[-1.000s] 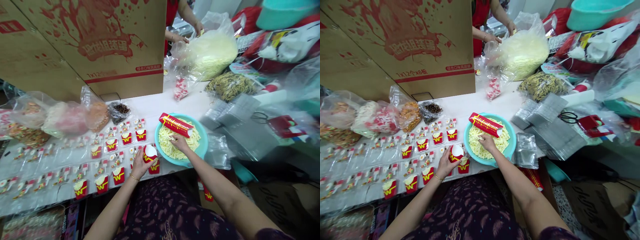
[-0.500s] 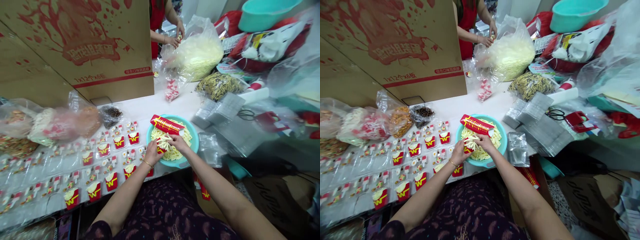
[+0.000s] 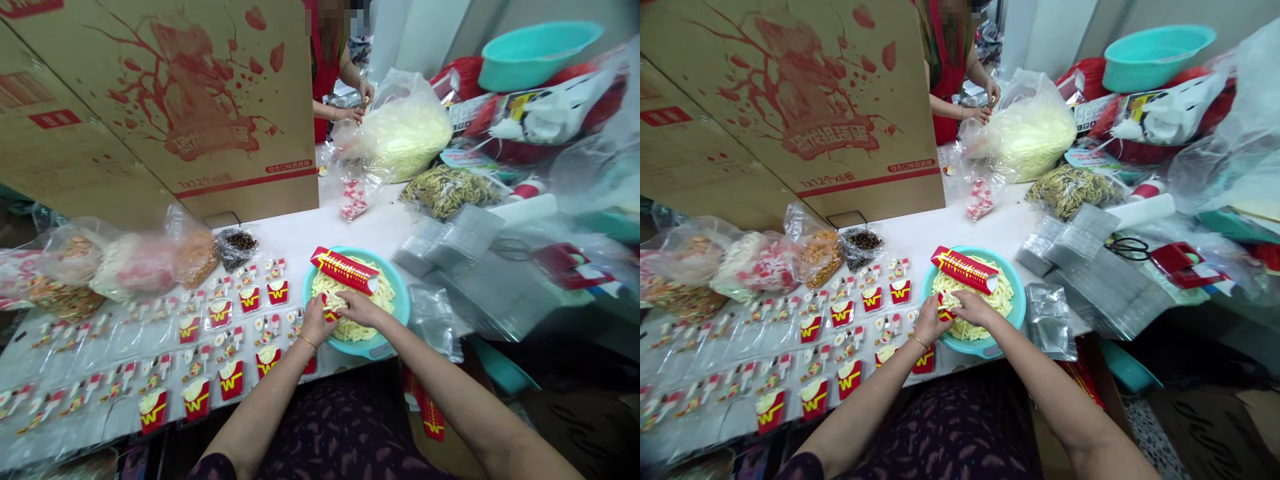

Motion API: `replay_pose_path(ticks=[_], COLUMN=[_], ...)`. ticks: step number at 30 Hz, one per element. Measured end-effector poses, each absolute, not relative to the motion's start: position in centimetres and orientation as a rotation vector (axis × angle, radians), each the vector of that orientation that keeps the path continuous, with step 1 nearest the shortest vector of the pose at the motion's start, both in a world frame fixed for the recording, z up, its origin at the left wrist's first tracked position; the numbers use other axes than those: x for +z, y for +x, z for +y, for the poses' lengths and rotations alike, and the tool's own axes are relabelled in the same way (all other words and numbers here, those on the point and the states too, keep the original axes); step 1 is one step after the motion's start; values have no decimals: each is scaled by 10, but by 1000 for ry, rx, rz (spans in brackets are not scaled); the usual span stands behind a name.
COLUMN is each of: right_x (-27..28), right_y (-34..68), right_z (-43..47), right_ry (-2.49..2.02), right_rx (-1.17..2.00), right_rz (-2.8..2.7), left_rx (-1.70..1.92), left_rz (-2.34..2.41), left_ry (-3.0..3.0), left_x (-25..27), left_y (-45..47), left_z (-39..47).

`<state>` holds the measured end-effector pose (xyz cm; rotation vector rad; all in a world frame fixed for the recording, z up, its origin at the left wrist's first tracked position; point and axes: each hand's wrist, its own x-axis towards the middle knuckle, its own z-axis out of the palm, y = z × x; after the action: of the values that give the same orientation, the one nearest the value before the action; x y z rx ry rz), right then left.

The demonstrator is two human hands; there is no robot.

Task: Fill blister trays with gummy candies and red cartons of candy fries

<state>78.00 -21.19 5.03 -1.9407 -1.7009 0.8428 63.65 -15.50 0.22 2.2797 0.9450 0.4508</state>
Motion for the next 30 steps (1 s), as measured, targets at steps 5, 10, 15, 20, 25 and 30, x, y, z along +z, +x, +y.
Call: replay_pose_path(ticks=[5, 10, 15, 20, 25, 30], right_x=[49, 47, 52, 57, 53, 48], right_y=[791, 781, 783, 783, 766, 766], right_z=[-209, -204, -205, -212, -210, -208], right_ry=[-1933, -2026, -1940, -1925, -1992, -1756], right_rx=[909, 819, 1049, 847, 688, 1075], right_rz=[-1576, -1613, -1628, -1481, -1576, -1616], left_rx=[487, 504, 498, 531, 612, 588], left_rz=[913, 919, 860, 876, 847, 842], left_ry=[2272, 2261, 2255, 2246, 2258, 2273], left_x=[3, 3, 4, 2, 3, 3], left_y=[633, 636, 637, 635, 639, 637], left_z=[-151, -155, -157, -154, -158, -161])
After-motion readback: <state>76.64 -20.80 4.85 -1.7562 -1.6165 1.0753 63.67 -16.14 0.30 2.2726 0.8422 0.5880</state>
